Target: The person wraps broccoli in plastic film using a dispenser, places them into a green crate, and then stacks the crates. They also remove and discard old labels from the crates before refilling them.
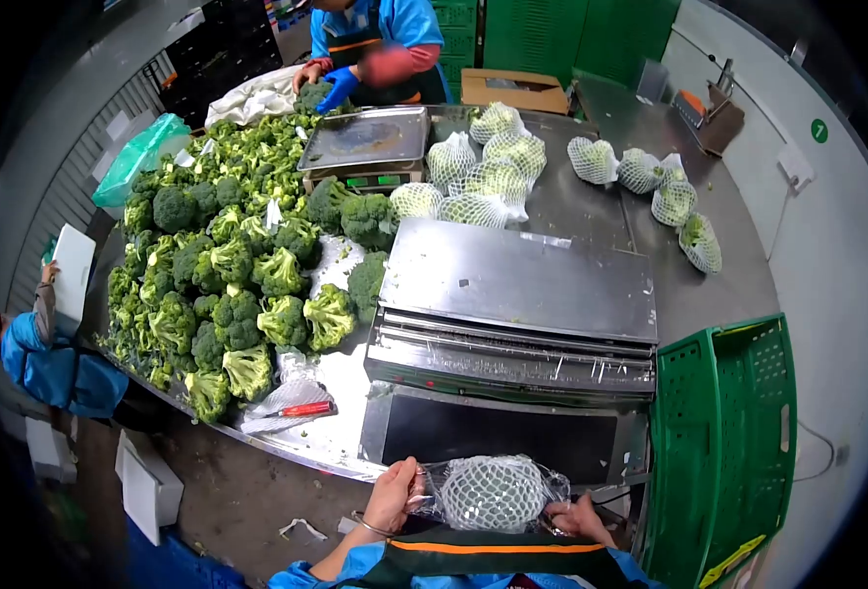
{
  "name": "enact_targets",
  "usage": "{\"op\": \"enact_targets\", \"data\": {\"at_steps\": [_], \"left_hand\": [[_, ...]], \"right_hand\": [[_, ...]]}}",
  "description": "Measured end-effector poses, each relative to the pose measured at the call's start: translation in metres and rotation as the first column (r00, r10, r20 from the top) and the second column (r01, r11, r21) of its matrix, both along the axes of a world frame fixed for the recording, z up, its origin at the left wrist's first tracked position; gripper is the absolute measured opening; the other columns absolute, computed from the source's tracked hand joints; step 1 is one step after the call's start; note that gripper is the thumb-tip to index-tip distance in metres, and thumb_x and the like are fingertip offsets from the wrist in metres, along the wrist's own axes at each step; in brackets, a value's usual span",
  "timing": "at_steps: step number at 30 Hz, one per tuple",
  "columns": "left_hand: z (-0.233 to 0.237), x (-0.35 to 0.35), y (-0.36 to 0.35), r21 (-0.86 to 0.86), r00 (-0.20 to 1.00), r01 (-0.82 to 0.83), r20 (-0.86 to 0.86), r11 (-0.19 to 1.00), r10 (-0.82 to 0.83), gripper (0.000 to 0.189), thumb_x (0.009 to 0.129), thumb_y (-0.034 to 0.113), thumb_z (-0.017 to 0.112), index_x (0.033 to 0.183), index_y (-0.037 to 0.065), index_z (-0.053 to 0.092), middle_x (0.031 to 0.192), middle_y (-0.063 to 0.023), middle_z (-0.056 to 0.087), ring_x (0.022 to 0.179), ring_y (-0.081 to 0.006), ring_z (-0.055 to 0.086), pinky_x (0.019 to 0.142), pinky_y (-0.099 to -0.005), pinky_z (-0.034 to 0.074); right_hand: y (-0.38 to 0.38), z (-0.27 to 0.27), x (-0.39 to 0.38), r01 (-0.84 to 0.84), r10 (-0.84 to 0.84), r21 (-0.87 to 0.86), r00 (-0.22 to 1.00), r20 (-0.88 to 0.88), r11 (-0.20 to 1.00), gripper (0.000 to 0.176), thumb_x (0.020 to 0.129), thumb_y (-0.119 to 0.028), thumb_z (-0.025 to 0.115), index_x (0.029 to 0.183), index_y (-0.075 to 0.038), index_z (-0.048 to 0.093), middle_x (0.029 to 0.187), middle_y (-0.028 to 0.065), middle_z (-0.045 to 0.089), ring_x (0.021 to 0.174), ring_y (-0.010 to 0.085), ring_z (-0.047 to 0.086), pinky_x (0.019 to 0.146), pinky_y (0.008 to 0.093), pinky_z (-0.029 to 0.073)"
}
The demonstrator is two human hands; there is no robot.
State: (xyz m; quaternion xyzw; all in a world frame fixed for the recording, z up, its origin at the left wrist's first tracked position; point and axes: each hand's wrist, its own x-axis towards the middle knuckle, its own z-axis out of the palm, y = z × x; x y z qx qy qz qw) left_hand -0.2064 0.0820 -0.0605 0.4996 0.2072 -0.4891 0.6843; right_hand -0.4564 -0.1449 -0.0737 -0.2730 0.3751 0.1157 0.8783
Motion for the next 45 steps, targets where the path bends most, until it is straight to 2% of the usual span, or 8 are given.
{"op": "enact_targets", "data": {"at_steps": [4, 10, 15, 18, 30, 35, 39, 45], "left_hand": [[0.013, -0.001, -0.01, 0.035, 0.993, 0.035, 0.111, 0.999, -0.039, 0.026, 0.094, 0.027, 0.044, 0.077, 0.007, 0.047, 0.057, 0.0001, 0.044, 0.042, -0.0076, 0.035, 0.037, -0.0204, 0.025], [-0.052, -0.007, 0.035, 0.148, 0.612, -0.628, -0.513, 0.764, 0.602, 0.022, 0.094, 0.018, 0.044, 0.074, 0.009, 0.047, 0.064, 0.0011, 0.049, 0.049, -0.0059, 0.047, 0.039, -0.0168, 0.037], [-0.09, -0.04, 0.055, 0.396, 0.995, 0.024, 0.084, 0.918, -0.062, 0.027, 0.091, 0.029, 0.046, 0.072, 0.01, 0.051, 0.049, 0.0029, 0.037, 0.037, -0.0056, 0.034, 0.03, -0.0201, 0.022], [-0.123, -0.063, 0.014, 0.607, 0.357, 0.522, 0.484, 0.6, -0.799, 0.025, 0.078, 0.02, 0.057, 0.09, -0.001, 0.061, 0.082, -0.0169, 0.065, 0.074, -0.0261, 0.062, 0.073, -0.0376, 0.047], [0.019, -0.063, -0.125, -0.596, 0.927, 0.333, 0.066, 0.731, -0.368, 0.033, 0.095, 0.035, 0.038, 0.111, 0.006, 0.043, 0.107, -0.0059, 0.045, 0.099, -0.0138, 0.047, 0.087, -0.0283, 0.039], [0.106, -0.028, -0.218, 0.004, 0.126, 0.819, 0.974, 0.574, -0.188, 0.035, 0.086, 0.022, 0.053, 0.114, 0.004, 0.042, 0.109, -0.0144, 0.043, 0.108, -0.0283, 0.043, 0.092, -0.0358, 0.03], [0.108, 0.089, -0.259, 0.29, -0.468, 0.417, 0.881, 0.861, -0.07, 0.042, 0.073, 0.014, 0.068, 0.11, 0.004, 0.049, 0.108, -0.0147, 0.05, 0.1, -0.0307, 0.051, 0.087, -0.0374, 0.04], [0.033, 0.331, -0.322, 0.856, -0.241, -0.076, 0.482, 0.512, -0.842, 0.068, 0.07, 0.041, 0.065, 0.121, 0.001, 0.045, 0.119, -0.0219, 0.05, 0.109, -0.0337, 0.049, 0.092, -0.038, 0.04]], "right_hand": [[0.018, -0.003, 0.013, 0.49, -0.534, -0.359, 0.845, -0.028, 0.795, 0.029, 0.095, -0.029, 0.039, 0.093, -0.004, 0.052, 0.072, 0.0035, 0.05, 0.063, 0.0105, 0.045, 0.06, 0.0242, 0.038], [0.003, -0.017, -0.015, 0.692, -0.69, 0.24, 0.716, -0.107, 0.681, 0.039, 0.093, -0.036, 0.042, 0.058, -0.02, 0.038, 0.044, -0.0071, 0.03, 0.035, 0.0038, 0.028, 0.032, 0.0183, 0.023], [0.042, -0.109, -0.046, 0.639, -0.64, -0.032, 0.767, -0.045, 0.768, 0.026, 0.092, -0.026, 0.043, 0.072, -0.011, 0.046, 0.054, -0.0003, 0.042, 0.043, 0.013, 0.041, 0.038, 0.0281, 0.034], [0.076, -0.135, -0.001, 0.027, -0.239, -0.74, 0.954, -0.182, 0.672, 0.038, 0.091, -0.029, 0.038, 0.108, 0.0, 0.053, 0.093, 0.0142, 0.062, 0.082, 0.0234, 0.06, 0.079, 0.0361, 0.047], [-0.019, 0.078, -0.083, 0.497, -0.395, -0.573, 0.867, 0.304, 0.651, 0.047, 0.091, -0.038, 0.036, 0.126, -0.006, 0.038, 0.123, 0.0107, 0.041, 0.113, 0.0252, 0.038, 0.098, 0.0407, 0.029], [-0.108, 0.105, -0.049, 0.874, -0.472, -0.256, 0.446, 0.761, 0.413, 0.053, 0.091, -0.041, 0.035, 0.133, -0.009, 0.032, 0.136, 0.0092, 0.033, 0.126, 0.0259, 0.028, 0.105, 0.0426, 0.022], [-0.225, 0.107, -0.106, 0.905, -0.731, -0.367, 0.397, 0.554, 0.213, 0.056, 0.088, -0.047, 0.039, 0.133, -0.014, 0.033, 0.136, 0.008, 0.037, 0.12, 0.0294, 0.038, 0.089, 0.0428, 0.038], [-0.398, -0.051, -0.171, 0.897, -0.919, -0.314, 0.368, 0.14, 0.311, 0.072, 0.08, -0.063, 0.044, 0.129, -0.011, 0.036, 0.128, 0.0086, 0.045, 0.104, 0.0321, 0.053, 0.067, 0.034, 0.052]]}}
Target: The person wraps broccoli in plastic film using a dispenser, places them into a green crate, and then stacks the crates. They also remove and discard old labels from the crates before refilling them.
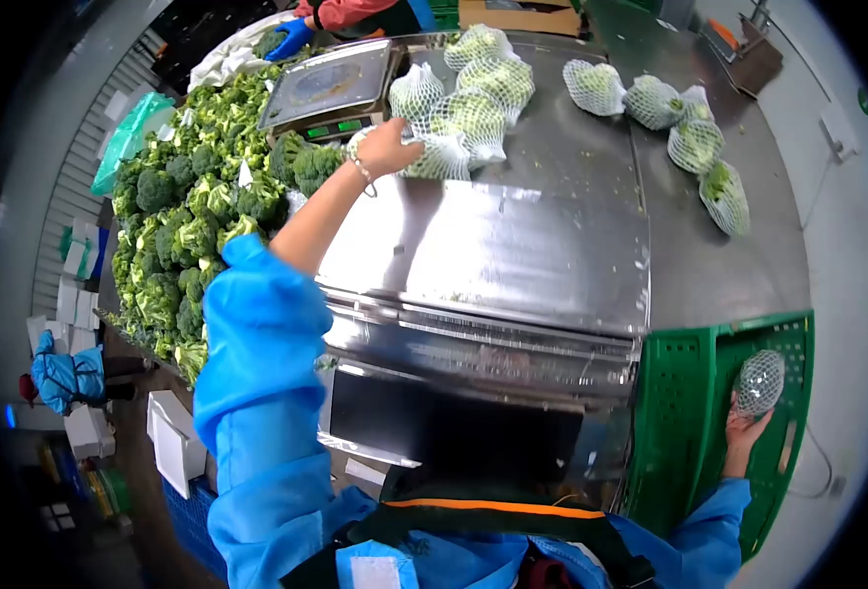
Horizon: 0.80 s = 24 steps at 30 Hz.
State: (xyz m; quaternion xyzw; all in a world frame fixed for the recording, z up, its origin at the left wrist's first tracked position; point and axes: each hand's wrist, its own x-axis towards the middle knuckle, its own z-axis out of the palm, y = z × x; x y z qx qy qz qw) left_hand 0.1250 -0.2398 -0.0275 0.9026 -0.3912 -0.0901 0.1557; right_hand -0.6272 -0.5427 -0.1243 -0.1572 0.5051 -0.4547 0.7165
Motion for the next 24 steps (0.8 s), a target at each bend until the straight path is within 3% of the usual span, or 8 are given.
{"op": "enact_targets", "data": {"at_steps": [2, 5, 8, 11, 15, 17, 20, 24], "left_hand": [[-0.007, 0.019, -0.017, 0.195, 0.998, 0.048, -0.036, 0.98, -0.042, 0.094, 0.064, 0.055, 0.068, 0.133, 0.003, 0.032, 0.127, -0.0255, 0.042, 0.119, -0.0337, 0.042, 0.099, -0.0361, 0.034], [-0.061, 0.012, -0.046, 0.378, 0.994, -0.004, 0.101, 0.926, -0.036, 0.113, 0.047, 0.064, 0.074, 0.134, 0.006, 0.031, 0.127, -0.0269, 0.041, 0.12, -0.0373, 0.039, 0.099, -0.0379, 0.034], [-0.066, 0.039, -0.069, 0.455, 0.99, 0.137, -0.04, 0.88, -0.133, 0.118, 0.041, 0.063, 0.076, 0.134, 0.007, 0.03, 0.127, -0.0261, 0.041, 0.12, -0.0367, 0.039, 0.098, -0.038, 0.035], [-0.081, 0.08, -0.046, 0.059, 0.937, 0.045, -0.35, 0.997, -0.022, 0.099, 0.047, 0.051, 0.078, 0.127, 0.004, 0.042, 0.122, -0.0203, 0.05, 0.112, -0.0291, 0.049, 0.094, -0.0343, 0.039], [-0.066, 0.085, -0.024, -0.338, 0.956, -0.175, -0.282, 0.925, 0.078, 0.083, 0.052, 0.043, 0.079, 0.118, 0.002, 0.051, 0.107, -0.017, 0.059, 0.099, -0.0249, 0.058, 0.085, -0.0306, 0.044], [-0.004, 0.079, -0.015, -0.436, 0.88, -0.195, -0.474, 0.878, -0.04, 0.077, 0.062, 0.042, 0.076, 0.121, 0.004, 0.045, 0.104, -0.0126, 0.06, 0.092, -0.0203, 0.059, 0.073, -0.0328, 0.051], [0.117, 0.001, 0.011, -0.335, 0.754, -0.159, -0.648, 0.929, -0.105, 0.071, 0.075, 0.046, 0.063, 0.129, 0.009, 0.036, 0.114, -0.0092, 0.054, 0.088, -0.0181, 0.061, 0.052, -0.0311, 0.055], [0.094, -0.079, 0.037, -0.262, 0.544, -0.186, -0.83, 0.947, -0.123, 0.069, 0.079, 0.06, 0.046, 0.126, 0.01, 0.041, 0.111, -0.0107, 0.056, 0.083, -0.0201, 0.063, 0.049, -0.031, 0.056]], "right_hand": [[-0.038, -0.045, 0.02, 0.157, -0.159, 0.188, 0.987, -0.003, 0.97, 0.078, 0.078, -0.067, 0.042, 0.131, -0.009, 0.033, 0.13, 0.0092, 0.043, 0.109, 0.0297, 0.05, 0.073, 0.0346, 0.049], [-0.07, -0.07, 0.047, -0.04, 0.061, 0.066, 0.931, -0.36, 0.997, 0.082, 0.079, -0.071, 0.032, 0.129, -0.006, 0.035, 0.128, 0.0095, 0.045, 0.107, 0.0336, 0.051, 0.08, 0.0421, 0.047], [-0.069, -0.062, 0.034, -0.032, 0.105, 0.152, 0.858, -0.503, 0.988, 0.077, 0.079, -0.07, 0.036, 0.127, -0.009, 0.039, 0.12, 0.0083, 0.049, 0.106, 0.0296, 0.051, 0.081, 0.0403, 0.045], [-0.061, -0.048, -0.011, -0.095, 0.202, 0.209, 0.789, -0.581, 0.973, 0.058, 0.082, -0.055, 0.051, 0.12, -0.011, 0.047, 0.112, 0.0055, 0.054, 0.1, 0.0261, 0.055, 0.077, 0.0369, 0.048], [-0.034, 0.018, -0.026, -0.154, 0.079, -0.003, 0.521, -0.85, 0.988, 0.04, 0.085, -0.04, 0.054, 0.114, -0.013, 0.052, 0.101, 0.0006, 0.058, 0.08, 0.0136, 0.056, 0.058, 0.025, 0.045], [-0.009, 0.094, 0.03, -0.347, 0.02, -0.16, 0.46, -0.888, 0.924, 0.038, 0.087, -0.037, 0.053, 0.117, -0.013, 0.051, 0.104, 0.0009, 0.058, 0.079, 0.0123, 0.056, 0.061, 0.0231, 0.044], [0.075, 0.193, 0.187, -0.598, -0.005, -0.383, 0.534, -0.845, 0.704, 0.038, 0.089, -0.03, 0.049, 0.121, -0.009, 0.049, 0.112, 0.0038, 0.056, 0.088, 0.0136, 0.055, 0.073, 0.0238, 0.044], [0.196, 0.182, 0.368, -0.82, 0.265, -0.572, 0.553, -0.79, 0.003, 0.058, 0.083, -0.022, 0.057, 0.132, -0.004, 0.033, 0.137, 0.0154, 0.031, 0.124, 0.0289, 0.035, 0.097, 0.0381, 0.035]]}}
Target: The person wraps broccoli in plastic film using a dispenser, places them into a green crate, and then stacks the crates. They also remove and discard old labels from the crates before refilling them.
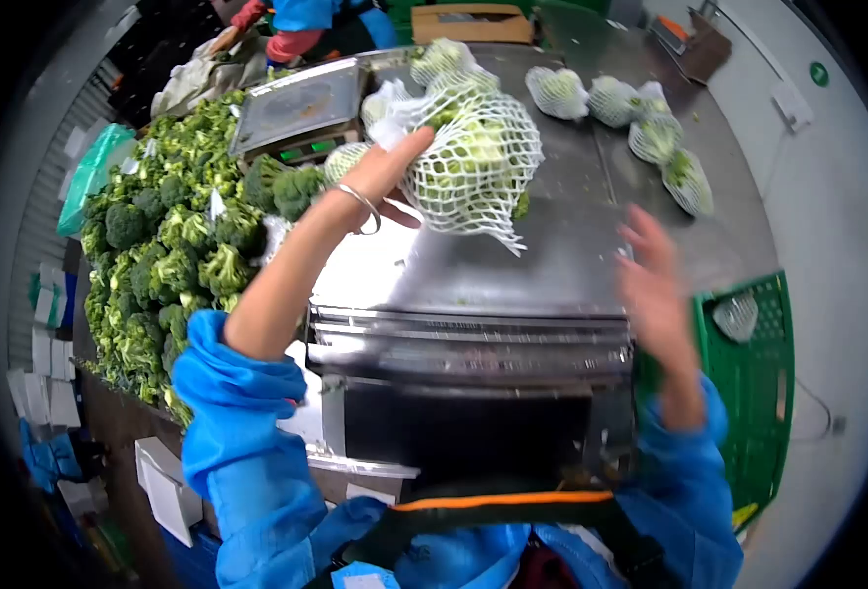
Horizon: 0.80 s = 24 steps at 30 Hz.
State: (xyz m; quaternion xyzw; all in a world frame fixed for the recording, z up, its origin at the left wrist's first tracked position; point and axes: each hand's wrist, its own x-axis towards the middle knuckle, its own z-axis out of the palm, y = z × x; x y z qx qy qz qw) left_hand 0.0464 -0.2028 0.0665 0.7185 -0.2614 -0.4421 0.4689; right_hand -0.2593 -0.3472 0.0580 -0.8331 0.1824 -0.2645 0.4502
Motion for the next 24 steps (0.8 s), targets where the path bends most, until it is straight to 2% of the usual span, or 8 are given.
{"op": "enact_targets", "data": {"at_steps": [2, 5, 9, 11, 14, 19, 21, 24], "left_hand": [[-0.046, -0.033, 0.007, 0.01, 0.981, -0.058, -0.184, 0.998, 0.059, 0.065, 0.082, 0.059, 0.041, 0.122, 0.008, 0.045, 0.105, -0.0116, 0.059, 0.077, -0.0205, 0.064, 0.046, -0.0291, 0.054], [-0.069, -0.072, 0.026, 0.183, 0.945, -0.014, -0.318, 0.983, 0.073, 0.072, 0.083, 0.061, 0.039, 0.117, -0.001, 0.043, 0.096, -0.018, 0.06, 0.068, -0.022, 0.065, 0.043, -0.027, 0.05], [-0.048, -0.091, 0.082, 0.101, 0.97, -0.244, 0.036, 0.964, 0.242, 0.073, 0.078, 0.06, 0.052, 0.117, -0.001, 0.041, 0.089, -0.016, 0.058, 0.07, -0.0234, 0.06, 0.049, -0.031, 0.047], [-0.065, -0.095, 0.137, -0.059, 0.307, -0.132, 0.947, 0.989, 0.098, 0.058, 0.075, 0.051, 0.06, 0.102, 0.0, 0.056, 0.081, -0.0144, 0.056, 0.074, -0.0263, 0.053, 0.063, -0.0375, 0.043], [-0.085, -0.116, 0.153, 0.21, 0.017, -0.21, 0.977, 0.955, -0.211, 0.044, 0.071, 0.047, 0.063, 0.067, 0.003, 0.067, 0.073, -0.0143, 0.056, 0.079, -0.0301, 0.048, 0.076, -0.0396, 0.034], [-0.11, -0.107, 0.145, 0.267, 0.442, -0.148, 0.879, 0.952, -0.178, 0.032, 0.072, 0.034, 0.064, 0.06, 0.005, 0.064, 0.061, -0.0101, 0.058, 0.076, -0.0248, 0.052, 0.072, -0.0382, 0.038], [-0.073, -0.109, 0.173, 0.266, 0.925, -0.135, 0.38, 0.954, 0.024, 0.035, 0.076, 0.033, 0.061, 0.059, 0.003, 0.059, 0.056, -0.0062, 0.054, 0.065, -0.0206, 0.047, 0.063, -0.0335, 0.038], [-0.064, -0.132, 0.217, 0.01, 0.905, -0.247, -0.355, 0.969, 0.234, 0.037, 0.084, 0.027, 0.052, 0.054, 0.006, 0.045, 0.054, -0.0048, 0.048, 0.054, -0.0175, 0.042, 0.052, -0.0315, 0.034]], "right_hand": [[0.02, -0.043, 0.06, -0.119, 0.11, -0.333, 0.993, -0.045, 0.935, 0.066, 0.084, -0.032, 0.057, 0.134, 0.0, 0.029, 0.138, 0.0254, 0.023, 0.128, 0.0369, 0.026, 0.105, 0.0396, 0.019], [0.028, -0.068, 0.069, -0.129, 0.094, -0.166, 0.974, -0.204, 0.978, 0.06, 0.087, -0.034, 0.053, 0.13, 0.002, 0.033, 0.133, 0.0234, 0.033, 0.126, 0.0325, 0.031, 0.104, 0.0359, 0.024], [0.03, -0.041, -0.004, 0.208, -0.206, 0.045, 0.978, -0.031, 0.977, 0.046, 0.08, -0.025, 0.063, 0.118, -0.003, 0.049, 0.119, 0.0196, 0.048, 0.109, 0.0321, 0.048, 0.095, 0.0371, 0.034], [0.013, -0.044, -0.06, 0.258, -0.369, -0.297, 0.829, -0.42, 0.919, 0.032, 0.079, -0.031, 0.062, 0.097, -0.005, 0.063, 0.1, 0.0176, 0.057, 0.097, 0.0303, 0.052, 0.085, 0.0429, 0.037], [0.044, -0.073, -0.075, 0.073, -0.56, -0.675, 0.626, -0.542, 0.734, 0.039, 0.077, -0.045, 0.058, 0.073, -0.007, 0.068, 0.078, 0.0127, 0.059, 0.083, 0.0296, 0.052, 0.078, 0.0444, 0.034], [0.056, -0.102, -0.059, 0.205, -0.416, -0.456, 0.801, -0.43, 0.866, 0.024, 0.074, -0.029, 0.066, 0.068, -0.005, 0.063, 0.071, 0.0042, 0.056, 0.075, 0.02, 0.051, 0.073, 0.035, 0.035], [0.054, -0.079, -0.085, 0.284, -0.132, 0.286, 0.881, -0.454, 0.915, 0.018, 0.073, -0.019, 0.065, 0.068, -0.003, 0.059, 0.064, 0.0003, 0.051, 0.066, 0.0127, 0.046, 0.061, 0.0265, 0.035], [0.056, -0.035, -0.121, 0.148, -0.052, 0.33, 0.957, -0.285, 0.932, 0.014, 0.073, -0.012, 0.064, 0.065, -0.002, 0.058, 0.06, -0.0004, 0.047, 0.059, 0.0095, 0.042, 0.052, 0.0226, 0.031]]}}
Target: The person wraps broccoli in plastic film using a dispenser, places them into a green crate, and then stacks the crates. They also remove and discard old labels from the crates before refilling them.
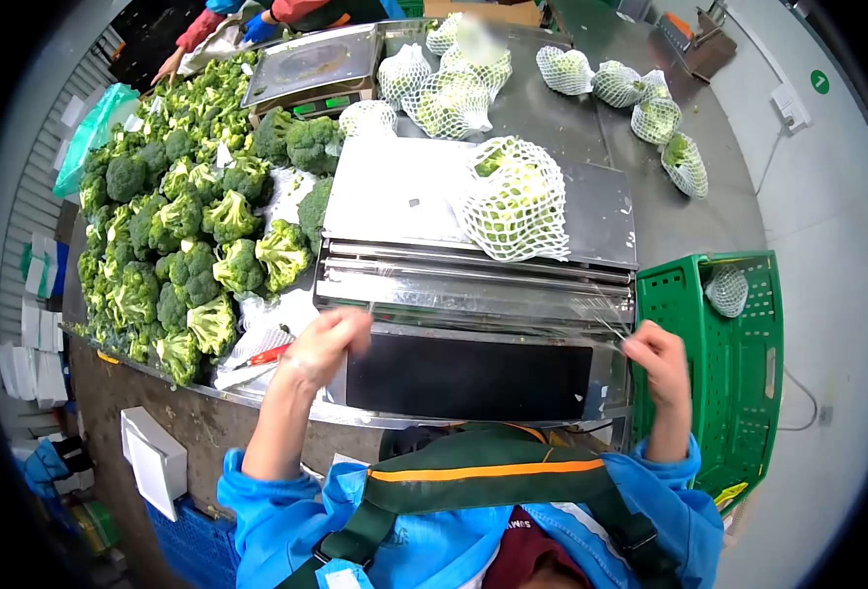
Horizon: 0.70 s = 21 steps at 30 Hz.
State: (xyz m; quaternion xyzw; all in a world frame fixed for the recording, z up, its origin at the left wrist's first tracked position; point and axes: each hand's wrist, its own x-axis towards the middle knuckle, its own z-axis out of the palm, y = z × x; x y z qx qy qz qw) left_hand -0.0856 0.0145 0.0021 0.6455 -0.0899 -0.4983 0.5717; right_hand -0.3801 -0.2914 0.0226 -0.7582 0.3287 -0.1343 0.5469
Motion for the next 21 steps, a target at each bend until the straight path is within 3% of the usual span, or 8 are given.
{"op": "enact_targets", "data": {"at_steps": [3, 6, 9, 10, 13, 16, 19, 21], "left_hand": [[0.051, 0.002, 0.002, -0.48, 0.951, 0.053, -0.242, 0.875, -0.191, 0.039, 0.089, 0.022, 0.042, 0.053, 0.01, 0.032, 0.059, -0.0092, 0.052, 0.056, -0.0174, 0.046, 0.053, -0.0309, 0.037], [0.116, 0.029, -0.037, -0.473, 0.864, 0.226, 0.501, 0.851, 0.048, 0.032, 0.092, 0.02, 0.038, 0.066, 0.005, 0.049, 0.07, -0.0096, 0.057, 0.062, -0.0208, 0.053, 0.057, -0.0303, 0.041], [0.111, 0.076, -0.108, -0.203, 0.353, 0.197, 0.928, 0.959, 0.124, 0.018, 0.091, 0.006, 0.041, 0.09, 0.003, 0.059, 0.078, -0.0074, 0.06, 0.065, -0.0216, 0.056, 0.059, -0.0316, 0.045], [0.08, 0.113, -0.132, -0.043, -0.248, 0.39, 0.957, 0.92, 0.149, 0.016, 0.085, 0.002, 0.047, 0.096, 0.004, 0.058, 0.094, -0.0078, 0.062, 0.076, -0.0219, 0.057, 0.067, -0.0301, 0.045], [-0.011, 0.155, -0.171, 0.254, -0.171, 0.662, 0.967, 0.706, -0.187, 0.049, 0.076, -0.001, 0.046, 0.124, 0.012, 0.045, 0.124, -0.0075, 0.049, 0.114, -0.0244, 0.047, 0.094, -0.035, 0.035], [-0.07, 0.147, -0.19, 0.082, 0.02, 0.752, 0.989, 0.654, -0.146, 0.077, 0.07, 0.006, 0.064, 0.136, 0.003, 0.024, 0.139, -0.0161, 0.03, 0.124, -0.0301, 0.036, 0.103, -0.0373, 0.029], [-0.058, 0.126, -0.196, -0.164, 0.246, 0.775, 0.968, 0.61, -0.053, 0.109, 0.06, 0.019, 0.079, 0.139, 0.002, 0.007, 0.135, -0.0243, 0.032, 0.127, -0.0364, 0.03, 0.104, -0.0389, 0.028], [-0.038, 0.113, -0.192, -0.001, 0.28, 0.718, 0.916, 0.697, -0.288, 0.118, 0.054, 0.025, 0.082, 0.139, 0.004, 0.003, 0.136, -0.0227, 0.03, 0.127, -0.0353, 0.031, 0.104, -0.0389, 0.028]], "right_hand": [[-0.02, 0.056, -0.004, -0.185, 0.229, -0.2, 0.947, 0.224, 0.962, 0.02, 0.075, -0.013, 0.064, 0.06, -0.002, 0.058, 0.062, -0.0002, 0.044, 0.056, 0.0106, 0.04, 0.051, 0.0239, 0.031], [-0.071, 0.084, 0.021, -0.057, 0.036, 0.014, 0.779, 0.626, 0.998, 0.009, 0.08, -0.012, 0.061, 0.079, -0.002, 0.062, 0.063, -0.0007, 0.044, 0.056, 0.0095, 0.04, 0.05, 0.023, 0.03], [-0.136, 0.066, 0.104, 0.027, -0.135, 0.182, 0.778, 0.613, 0.983, 0.024, 0.085, -0.007, 0.051, 0.108, -0.002, 0.057, 0.076, 0.0034, 0.054, 0.062, 0.0078, 0.047, 0.053, 0.0202, 0.034], [-0.152, 0.036, 0.128, -0.004, 0.024, -0.047, 0.9, 0.436, 0.999, 0.029, 0.085, -0.007, 0.05, 0.113, -0.001, 0.054, 0.088, 0.0067, 0.057, 0.071, 0.0126, 0.052, 0.06, 0.0232, 0.039], [-0.15, -0.022, 0.178, -0.394, 0.492, -0.862, 0.846, -0.206, 0.318, 0.053, 0.078, -0.009, 0.055, 0.128, 0.001, 0.04, 0.122, 0.0163, 0.05, 0.106, 0.0298, 0.051, 0.09, 0.0355, 0.04], [-0.121, -0.051, 0.189, -0.646, 0.613, -0.569, 0.736, -0.287, 0.509, 0.119, 0.051, -0.026, 0.078, 0.139, 0.001, 0.003, 0.139, 0.0267, 0.021, 0.127, 0.0402, 0.026, 0.106, 0.0407, 0.023], [-0.115, -0.091, 0.21, -0.63, 0.751, -0.649, 0.646, -0.135, 0.426, 0.107, 0.062, -0.02, 0.077, 0.138, 0.002, 0.005, 0.14, 0.0191, 0.02, 0.129, 0.0305, 0.024, 0.106, 0.0356, 0.018], [-0.106, -0.098, 0.216, -0.579, 0.59, -0.11, 0.797, 0.131, 0.808, 0.077, 0.07, -0.012, 0.069, 0.132, 0.001, 0.024, 0.128, 0.0171, 0.038, 0.118, 0.0271, 0.039, 0.1, 0.0358, 0.03]]}}
